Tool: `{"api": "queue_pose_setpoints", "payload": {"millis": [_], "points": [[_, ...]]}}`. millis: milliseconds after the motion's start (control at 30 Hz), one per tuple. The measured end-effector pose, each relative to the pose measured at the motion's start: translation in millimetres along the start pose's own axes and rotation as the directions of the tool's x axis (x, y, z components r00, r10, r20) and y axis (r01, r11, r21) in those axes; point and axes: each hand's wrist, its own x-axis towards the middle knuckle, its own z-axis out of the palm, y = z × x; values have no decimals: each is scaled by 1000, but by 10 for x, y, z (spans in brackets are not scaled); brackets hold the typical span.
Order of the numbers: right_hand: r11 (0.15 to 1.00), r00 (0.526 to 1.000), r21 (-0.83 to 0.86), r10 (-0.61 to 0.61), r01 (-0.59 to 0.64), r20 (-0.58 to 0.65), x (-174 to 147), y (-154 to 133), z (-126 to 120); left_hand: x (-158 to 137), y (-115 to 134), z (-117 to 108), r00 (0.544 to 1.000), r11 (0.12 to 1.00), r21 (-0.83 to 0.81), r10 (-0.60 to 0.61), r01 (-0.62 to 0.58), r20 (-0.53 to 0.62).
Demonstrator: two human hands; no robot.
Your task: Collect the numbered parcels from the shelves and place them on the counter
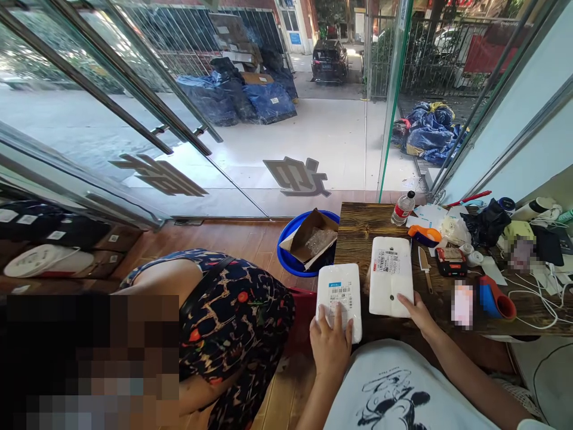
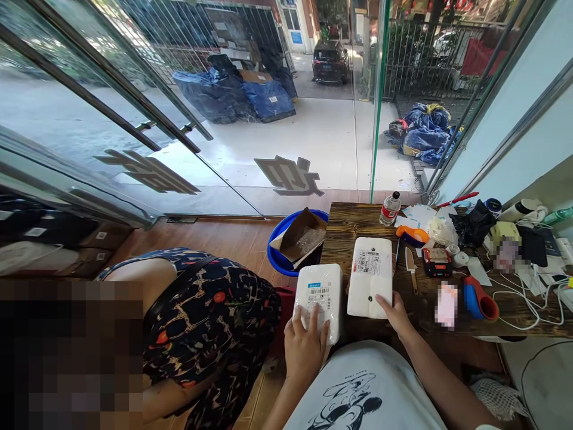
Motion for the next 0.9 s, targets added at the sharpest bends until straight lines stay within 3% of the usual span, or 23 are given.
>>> {"api": "queue_pose_setpoints", "payload": {"millis": [233, 367, 600, 667, 767, 900], "points": [[998, 999, 30, 52, -53, 16, 2, -38, 3, 11, 46, -109, 982, 985, -114, -109, 127, 153], [996, 997, 45, 73, -73, 11, 73, -51, 8, 11, 47, -215, 980, 965, -194, -158, 179, 118], [992, 993, 74, 94, -99, 67, 145, -116, 55, 388, 101, -224, 996, 943, -320, 82, -89, -36], [987, 987, 100, 115, -126, 111, 96, -145, 57, 523, 176, -231, 999, 939, -343, 37, -36, -4], [972, 968, 171, 122, -162, 220, -61, -169, 77, 626, 257, -274, 987, 929, -338, -121, 152, 109], [888, 967, 451, -31, -90, 253, -276, -143, 161, 478, 219, -278, 905, 901, -221, -303, 374, 298]]}}
